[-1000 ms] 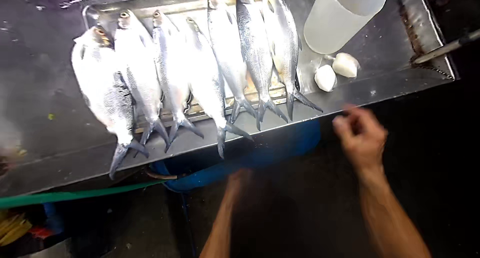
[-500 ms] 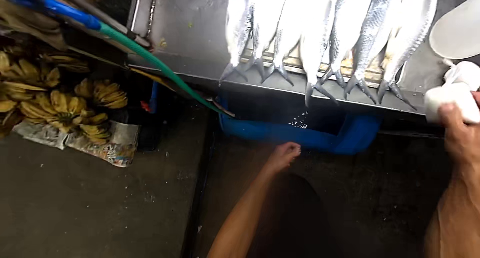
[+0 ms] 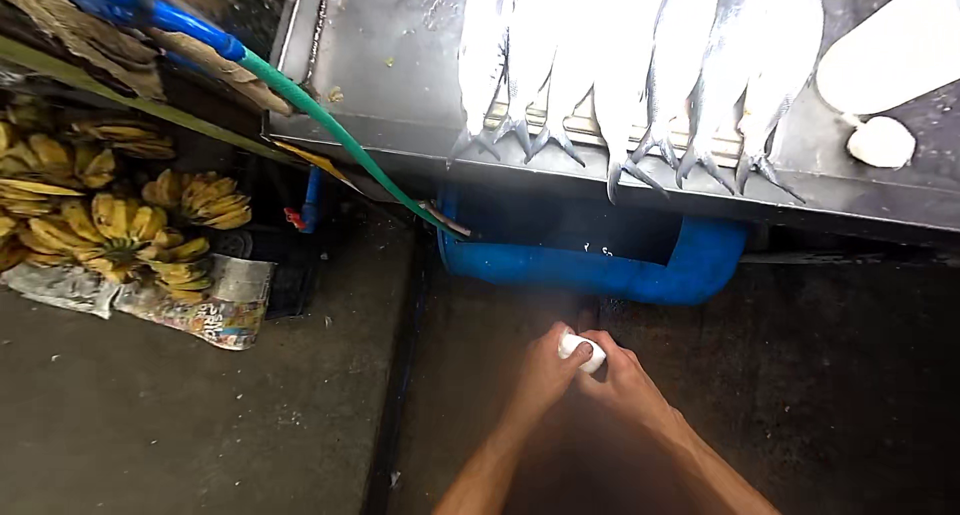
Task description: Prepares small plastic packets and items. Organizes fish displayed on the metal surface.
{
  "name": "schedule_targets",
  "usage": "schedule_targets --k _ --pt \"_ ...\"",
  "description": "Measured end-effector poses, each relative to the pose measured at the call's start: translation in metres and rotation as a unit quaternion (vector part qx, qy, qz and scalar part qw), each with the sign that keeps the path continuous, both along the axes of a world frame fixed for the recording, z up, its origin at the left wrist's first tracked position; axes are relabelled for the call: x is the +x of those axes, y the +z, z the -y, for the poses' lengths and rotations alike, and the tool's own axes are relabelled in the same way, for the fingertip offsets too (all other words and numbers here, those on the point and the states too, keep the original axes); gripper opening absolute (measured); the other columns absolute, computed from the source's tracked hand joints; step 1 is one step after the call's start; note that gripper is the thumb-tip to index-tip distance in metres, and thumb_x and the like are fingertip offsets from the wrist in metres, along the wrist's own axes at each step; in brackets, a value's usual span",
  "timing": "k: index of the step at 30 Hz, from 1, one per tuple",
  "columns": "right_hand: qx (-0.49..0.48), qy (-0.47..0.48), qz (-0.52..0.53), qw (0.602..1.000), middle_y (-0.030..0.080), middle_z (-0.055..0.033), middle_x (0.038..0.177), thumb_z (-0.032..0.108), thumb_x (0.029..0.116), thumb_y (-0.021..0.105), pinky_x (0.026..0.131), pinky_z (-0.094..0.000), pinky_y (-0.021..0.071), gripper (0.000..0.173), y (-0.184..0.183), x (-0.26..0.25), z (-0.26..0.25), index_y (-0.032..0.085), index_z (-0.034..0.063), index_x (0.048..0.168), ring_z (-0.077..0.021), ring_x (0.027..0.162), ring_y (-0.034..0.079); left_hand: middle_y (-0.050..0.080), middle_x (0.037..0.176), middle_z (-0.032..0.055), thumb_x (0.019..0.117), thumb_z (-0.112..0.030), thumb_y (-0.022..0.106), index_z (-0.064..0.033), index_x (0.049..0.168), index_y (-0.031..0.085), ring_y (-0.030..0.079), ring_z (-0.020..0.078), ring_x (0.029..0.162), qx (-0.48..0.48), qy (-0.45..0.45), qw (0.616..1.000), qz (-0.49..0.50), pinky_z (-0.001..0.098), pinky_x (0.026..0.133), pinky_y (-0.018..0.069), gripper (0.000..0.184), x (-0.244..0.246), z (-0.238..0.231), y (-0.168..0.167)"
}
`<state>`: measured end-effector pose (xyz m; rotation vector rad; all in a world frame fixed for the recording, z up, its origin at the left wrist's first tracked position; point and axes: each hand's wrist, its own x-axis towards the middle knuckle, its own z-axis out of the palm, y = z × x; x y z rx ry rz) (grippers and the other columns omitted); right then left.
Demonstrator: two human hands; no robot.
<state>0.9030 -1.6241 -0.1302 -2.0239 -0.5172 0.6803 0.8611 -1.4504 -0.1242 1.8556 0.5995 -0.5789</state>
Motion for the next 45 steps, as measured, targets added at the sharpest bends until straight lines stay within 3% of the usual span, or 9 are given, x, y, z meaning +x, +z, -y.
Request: schedule_targets --k 5,14,17,21,28,31,34,41,45 --pt "-0.047 -0.039 -0.025 0.998 0.073 -0.0063 0.088 0.034 0.0755 0.079 0.072 -0.0409 0.0611 0.047 -0.032 0.075 0.009 0.069 0.0051 0.111 -0.0150 0.079 0.072 0.070 0.096 0.0119 0.0954 -0.059 0.056 -0.0089 0.112 0.068 0.069 0.0275 0.093 0.058 -0.030 0.997 -0.041 0.0523 0.084 0.0547 0.054 0.081 0.023 -0.020" --pt "0.023 -0.141 -0.369 0.919 0.069 -0.0084 0.073 0.016 0.0902 0.060 0.042 -0.0311 0.0510 0.026 -0.122 0.216 0.039 0.062 -0.0005 0.110 -0.0169 0.048 0.061 0.066 0.082 0.0067 0.1024 -0.036 0.055 -0.0045 0.095 0.070 0.062 0.0164 0.073 -0.098 0.073 0.990 -0.063 0.0401 0.071 0.0531 0.036 0.215 0.056 -0.132" --pt "0.064 -0.252 -0.506 0.823 0.066 -0.0075 0.075 0.019 0.1065 0.037 0.042 -0.0237 0.0478 0.025 -0.141 0.235 0.038 0.057 0.0025 0.109 -0.0122 0.050 0.059 0.054 0.066 0.0026 0.1062 -0.031 0.052 -0.0056 0.098 0.063 0.041 0.0094 0.045 -0.246 0.264 0.917 -0.171 0.0250 0.042 0.0357 0.029 0.230 0.067 -0.161" --pt "0.093 -0.339 -0.587 0.729 0.071 -0.0112 0.082 0.038 0.1130 0.028 0.043 -0.0196 0.0448 0.045 -0.161 0.249 0.035 0.057 0.0033 0.114 -0.0105 0.054 0.061 0.046 0.054 0.0024 0.1083 -0.053 0.029 -0.0092 0.087 0.051 0.040 0.0094 0.037 -0.414 0.506 0.729 -0.202 0.0218 0.035 0.0356 0.054 0.234 0.081 -0.192" --pt "-0.110 -0.284 -0.476 0.825 0.056 -0.0029 0.058 0.029 0.1135 0.034 0.039 -0.0205 0.0388 0.044 -0.161 0.269 0.021 0.061 -0.0004 0.092 -0.0080 0.041 0.046 0.052 0.065 0.0064 0.1088 -0.045 0.032 -0.0089 0.097 0.052 0.049 0.0139 0.046 -0.439 0.566 0.672 -0.190 0.0251 0.042 0.0451 0.043 0.246 0.085 -0.182" --pt "-0.201 -0.206 -0.347 0.892 0.053 -0.0035 0.070 0.018 0.1076 0.052 0.053 -0.0239 0.0431 0.024 -0.165 0.271 0.018 0.063 -0.0008 0.097 -0.0093 0.054 0.047 0.053 0.064 0.0068 0.1103 -0.037 0.034 -0.0081 0.098 0.051 0.049 0.0132 0.045 -0.392 0.581 0.687 -0.191 0.0232 0.040 0.0427 0.036 0.250 0.091 -0.179" --pt "-0.285 -0.079 -0.287 0.911 0.063 -0.0262 0.130 0.020 0.1037 0.060 0.107 -0.0514 0.0440 0.040 -0.173 0.278 0.019 0.060 -0.0045 0.135 -0.0353 0.122 0.060 0.053 0.061 0.0072 0.1104 -0.032 0.039 -0.0063 0.104 0.052 0.049 0.0129 0.041 -0.324 0.561 0.732 -0.211 0.0230 0.037 0.0421 0.030 0.254 0.095 -0.183" --pt "-0.287 0.000 -0.280 0.916 0.062 -0.0217 0.132 0.020 0.1108 0.042 0.109 -0.0464 0.0422 0.037 -0.181 0.276 0.021 0.058 -0.0009 0.137 -0.0307 0.124 0.058 0.052 0.061 0.0063 0.1086 -0.021 0.045 -0.0037 0.110 0.051 0.047 0.0106 0.040 -0.254 0.469 0.804 -0.263 0.0210 0.036 0.0393 0.018 0.254 0.096 -0.188" --pt "-0.322 -0.020 -0.244 0.914 0.059 -0.0273 0.139 0.031 0.1071 0.052 0.112 -0.0576 0.0383 0.045 -0.172 0.289 0.018 0.059 -0.0005 0.138 -0.0416 0.133 0.053 0.051 0.059 0.0045 0.1098 -0.026 0.043 -0.0048 0.103 0.052 0.045 0.0101 0.039 -0.269 0.480 0.799 -0.243 0.0214 0.036 0.0384 0.024 0.261 0.094 -0.191"
